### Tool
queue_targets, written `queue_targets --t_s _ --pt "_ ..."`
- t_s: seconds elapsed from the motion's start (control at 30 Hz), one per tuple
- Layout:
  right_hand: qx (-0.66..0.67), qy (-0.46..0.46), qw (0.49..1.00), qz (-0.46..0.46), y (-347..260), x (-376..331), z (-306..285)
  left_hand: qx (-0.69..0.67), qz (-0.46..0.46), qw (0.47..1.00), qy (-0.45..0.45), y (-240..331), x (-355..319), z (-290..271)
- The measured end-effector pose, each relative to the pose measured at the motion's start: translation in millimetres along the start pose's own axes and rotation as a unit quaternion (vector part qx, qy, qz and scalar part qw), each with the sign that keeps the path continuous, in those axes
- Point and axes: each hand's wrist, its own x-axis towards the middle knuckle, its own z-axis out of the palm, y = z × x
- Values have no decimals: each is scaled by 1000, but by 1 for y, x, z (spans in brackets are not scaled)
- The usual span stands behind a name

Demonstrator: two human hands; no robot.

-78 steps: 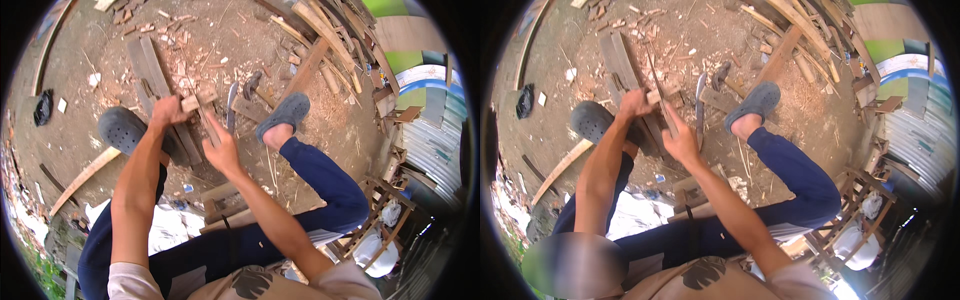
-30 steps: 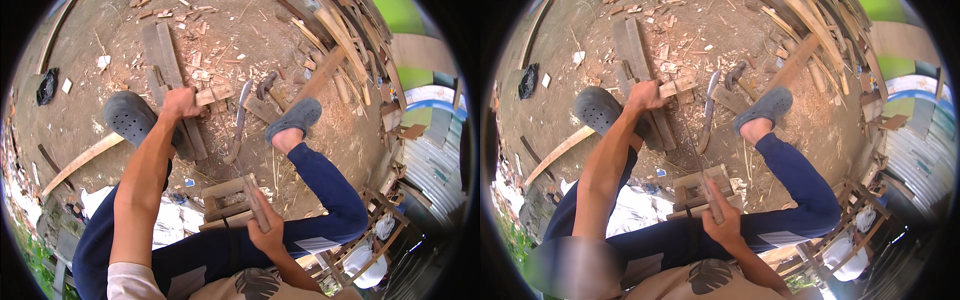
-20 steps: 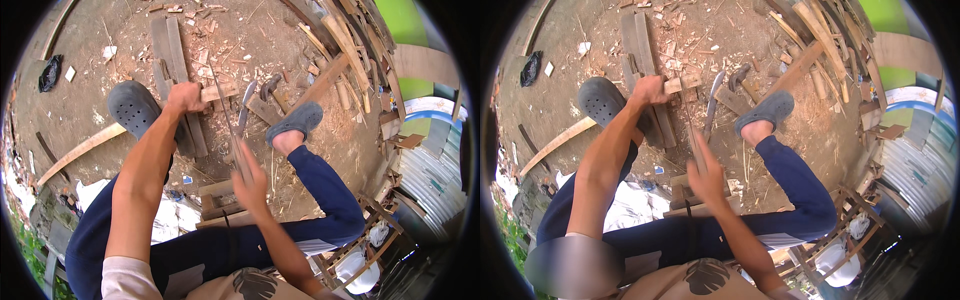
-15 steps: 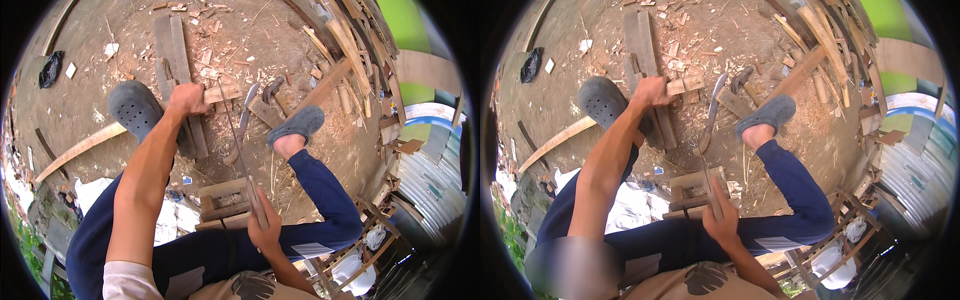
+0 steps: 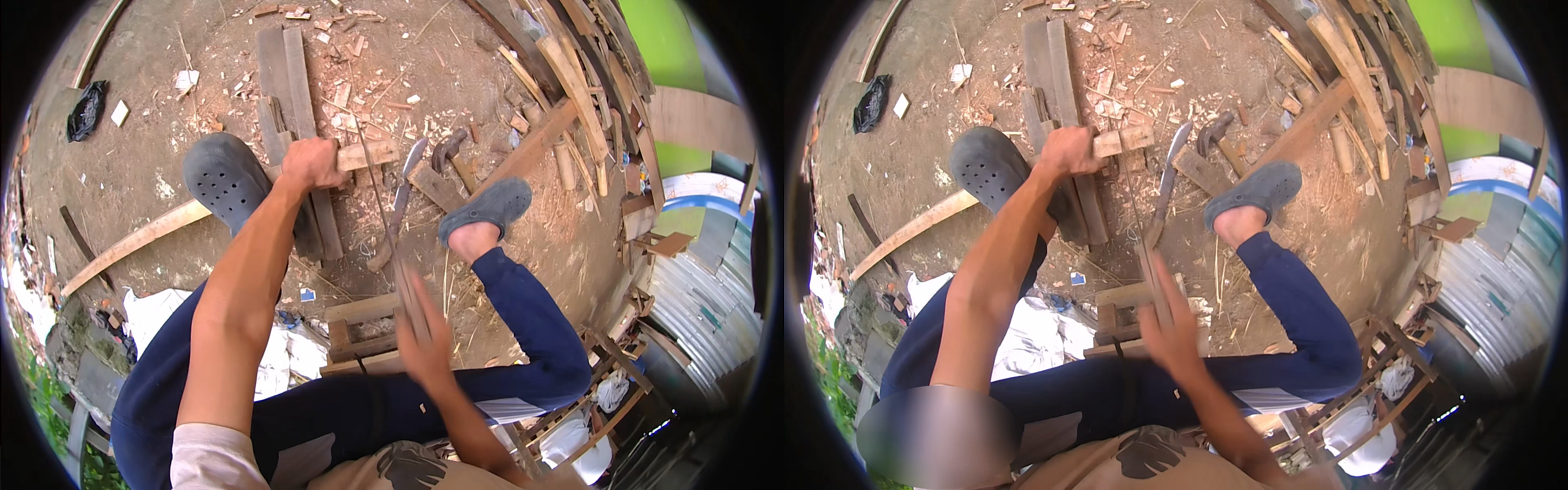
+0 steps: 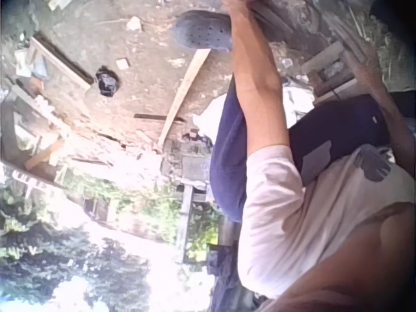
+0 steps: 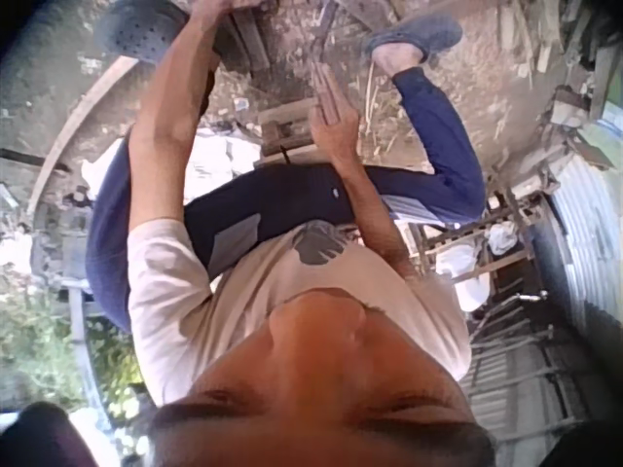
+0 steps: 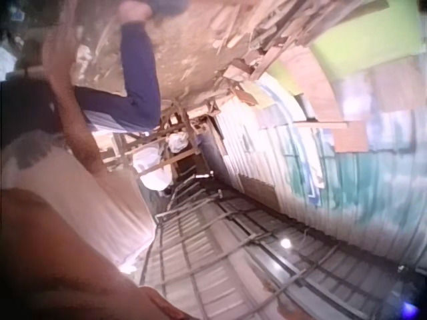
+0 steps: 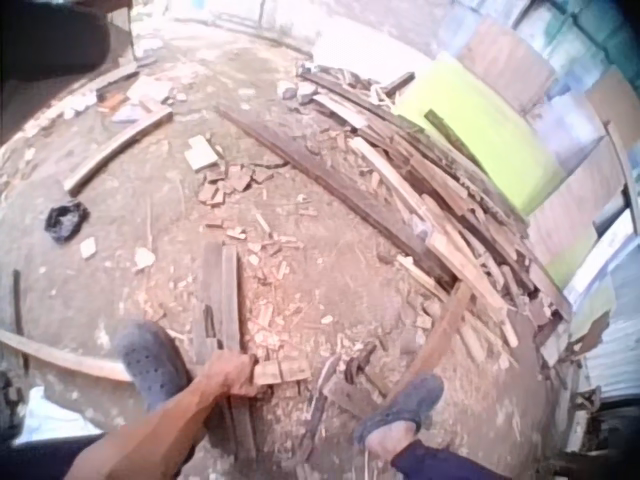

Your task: The person sits on the ground and assembles a wooden frame by joining planks with nails. They use a hammer to drive nails into the wood, securing the pieces together. The person adjusts the frame and continues hammering to complete the assembly.

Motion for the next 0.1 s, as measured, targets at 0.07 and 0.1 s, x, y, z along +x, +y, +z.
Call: queue_targets --t_s 0.07,0.1 --pt "55 7 998 -3 49 108 39 -5 -11 1000 -26 2 2 -5" --pt "73 3 996 60 41 120 52 -7 -18 1000 -2 -2 3 -1"
